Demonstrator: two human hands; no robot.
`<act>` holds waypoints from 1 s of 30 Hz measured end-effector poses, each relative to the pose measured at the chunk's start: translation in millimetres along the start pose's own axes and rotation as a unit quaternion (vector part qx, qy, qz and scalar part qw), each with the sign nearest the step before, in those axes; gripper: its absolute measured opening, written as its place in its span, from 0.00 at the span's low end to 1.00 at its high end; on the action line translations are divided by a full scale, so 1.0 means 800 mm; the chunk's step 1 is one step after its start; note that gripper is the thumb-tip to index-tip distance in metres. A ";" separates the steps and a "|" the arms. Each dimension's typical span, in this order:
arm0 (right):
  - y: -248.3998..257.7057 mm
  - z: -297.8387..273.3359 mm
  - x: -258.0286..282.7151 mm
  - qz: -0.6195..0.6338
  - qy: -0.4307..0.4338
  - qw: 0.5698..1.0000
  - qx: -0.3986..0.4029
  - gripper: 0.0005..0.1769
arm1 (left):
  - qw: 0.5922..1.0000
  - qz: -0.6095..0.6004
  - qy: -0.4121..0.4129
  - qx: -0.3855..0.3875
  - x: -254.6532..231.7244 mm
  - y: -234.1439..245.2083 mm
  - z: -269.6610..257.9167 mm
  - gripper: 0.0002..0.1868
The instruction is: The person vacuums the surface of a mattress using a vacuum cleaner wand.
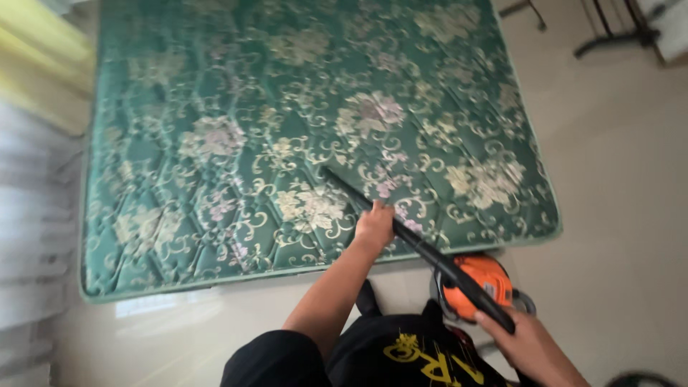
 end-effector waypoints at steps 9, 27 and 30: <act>-0.014 -0.077 0.014 0.028 -0.165 0.984 -0.054 0.28 | 0.980 -0.089 -0.172 0.048 -0.102 -0.036 0.057 0.22; -0.004 -0.014 0.050 -0.036 -0.036 0.997 0.058 0.31 | 1.000 -0.004 -0.025 -0.012 0.032 0.047 -0.016 0.19; 0.005 -0.014 0.074 -0.076 -0.015 0.994 0.080 0.25 | 0.998 -0.006 0.052 0.022 0.056 0.064 -0.056 0.17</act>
Point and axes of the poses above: each hand's wrist, its own z-axis towards the middle knuckle, its own y-axis out of the back of the hand, x = y × z, the point moved 5 cm from there along z, towards the middle knuckle, and after that the axes turned 15 degrees about -z, right-handed, at the moved point
